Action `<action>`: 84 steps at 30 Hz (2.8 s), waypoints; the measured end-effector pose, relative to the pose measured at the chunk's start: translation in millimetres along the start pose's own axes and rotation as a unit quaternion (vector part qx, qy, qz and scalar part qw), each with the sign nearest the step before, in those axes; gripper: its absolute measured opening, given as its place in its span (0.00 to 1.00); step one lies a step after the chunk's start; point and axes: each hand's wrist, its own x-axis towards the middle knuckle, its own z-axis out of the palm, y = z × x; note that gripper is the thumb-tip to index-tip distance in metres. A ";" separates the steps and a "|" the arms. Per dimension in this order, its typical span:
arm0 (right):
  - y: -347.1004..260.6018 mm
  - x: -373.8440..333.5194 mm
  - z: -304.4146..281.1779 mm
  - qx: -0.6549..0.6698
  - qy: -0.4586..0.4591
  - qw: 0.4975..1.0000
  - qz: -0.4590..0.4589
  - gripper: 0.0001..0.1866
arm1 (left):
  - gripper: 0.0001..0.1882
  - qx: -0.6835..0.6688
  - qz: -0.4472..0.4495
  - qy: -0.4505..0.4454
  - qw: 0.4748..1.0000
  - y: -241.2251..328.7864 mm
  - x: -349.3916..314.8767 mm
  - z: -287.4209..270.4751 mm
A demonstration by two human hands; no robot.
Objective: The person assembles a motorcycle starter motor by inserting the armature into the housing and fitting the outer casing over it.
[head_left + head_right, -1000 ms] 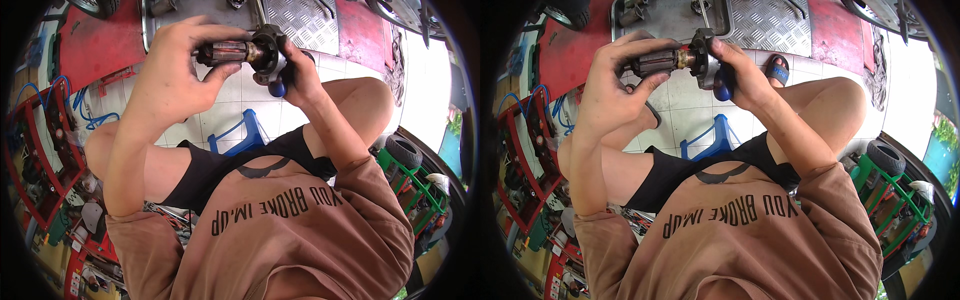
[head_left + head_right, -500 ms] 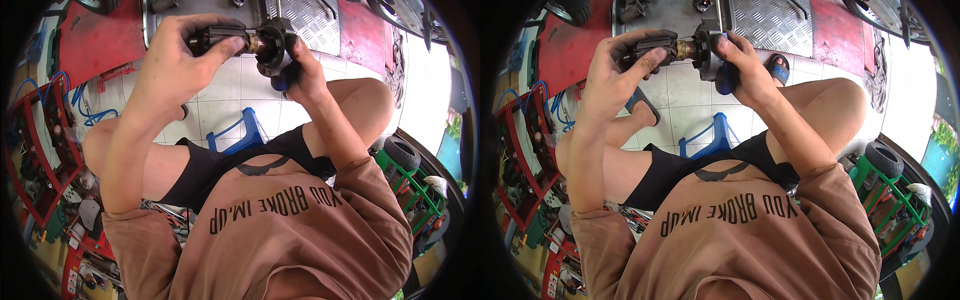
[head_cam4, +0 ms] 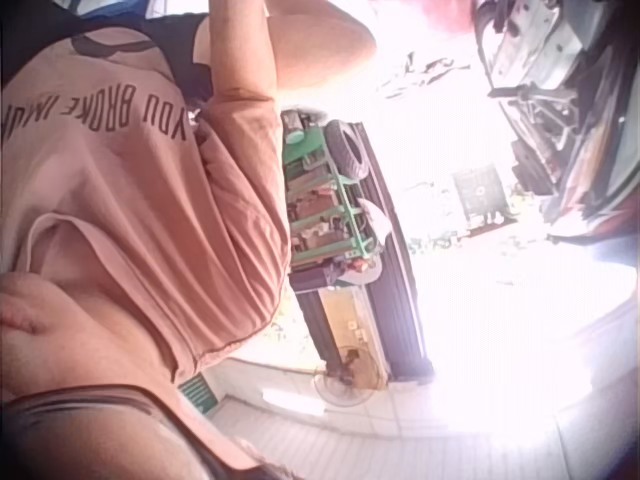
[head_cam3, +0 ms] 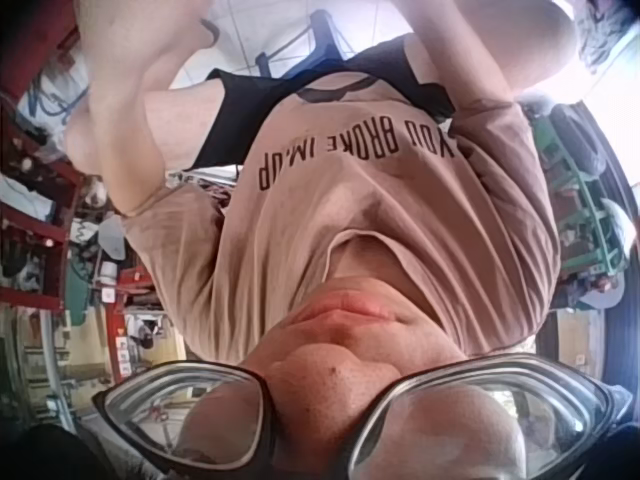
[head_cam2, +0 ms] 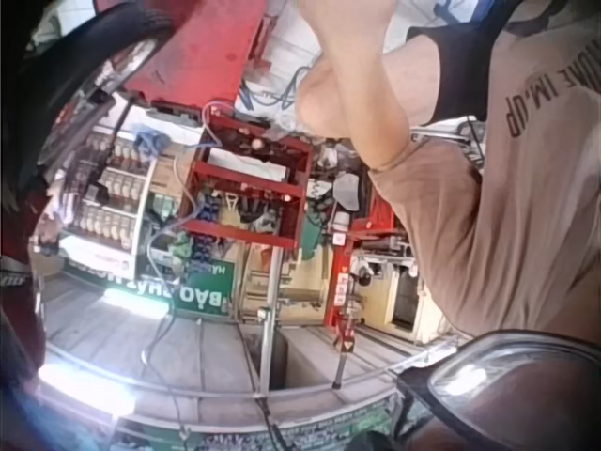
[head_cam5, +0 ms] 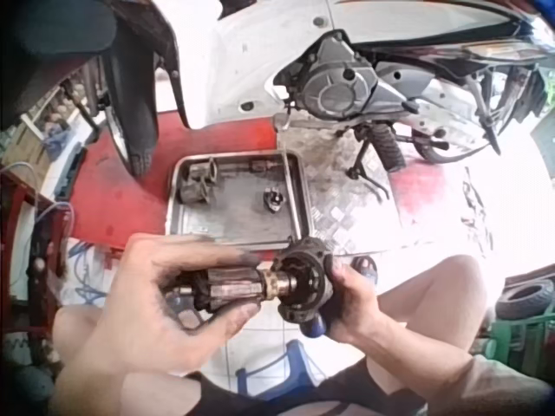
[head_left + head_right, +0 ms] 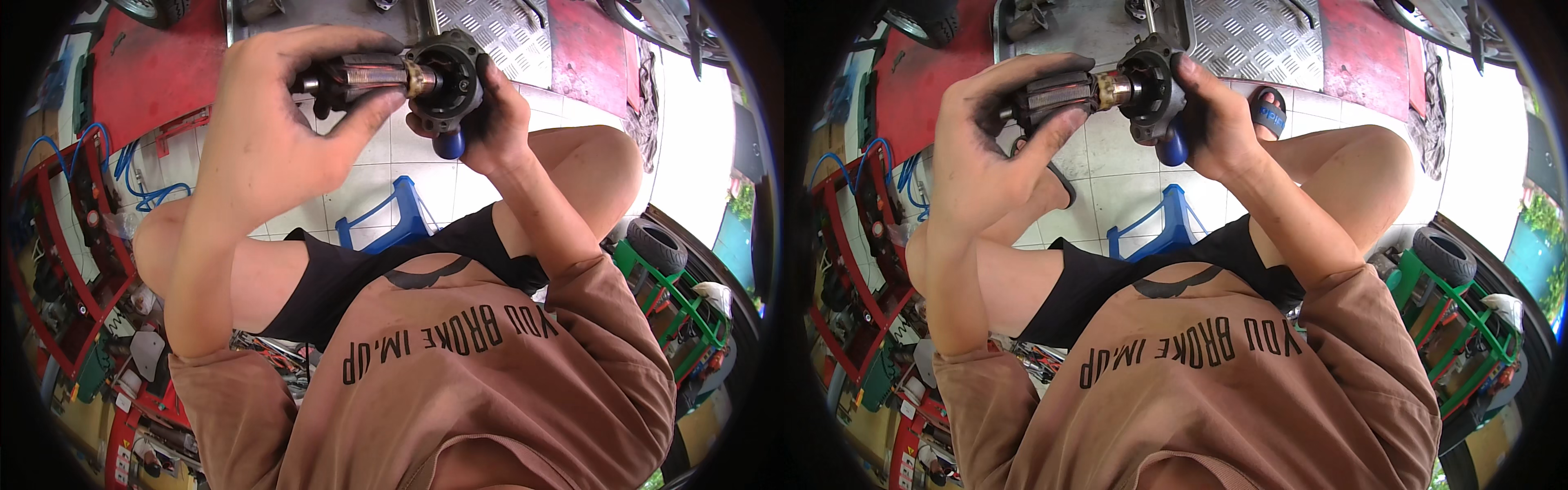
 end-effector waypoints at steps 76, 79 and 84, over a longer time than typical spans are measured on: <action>6.9 -3.7 1.3 0.010 0.038 0.999 0.015 0.36 | 0.20 -0.001 -0.006 0.010 1.000 -8.6 4.4 11.4; 7.0 -2.5 6.1 0.046 0.020 0.999 0.017 0.35 | 0.21 0.008 0.007 0.010 1.000 -8.4 5.1 10.2; 10.5 -11.4 16.2 0.027 0.046 0.998 0.035 0.34 | 0.21 -0.004 0.014 0.000 1.000 -4.4 1.5 6.1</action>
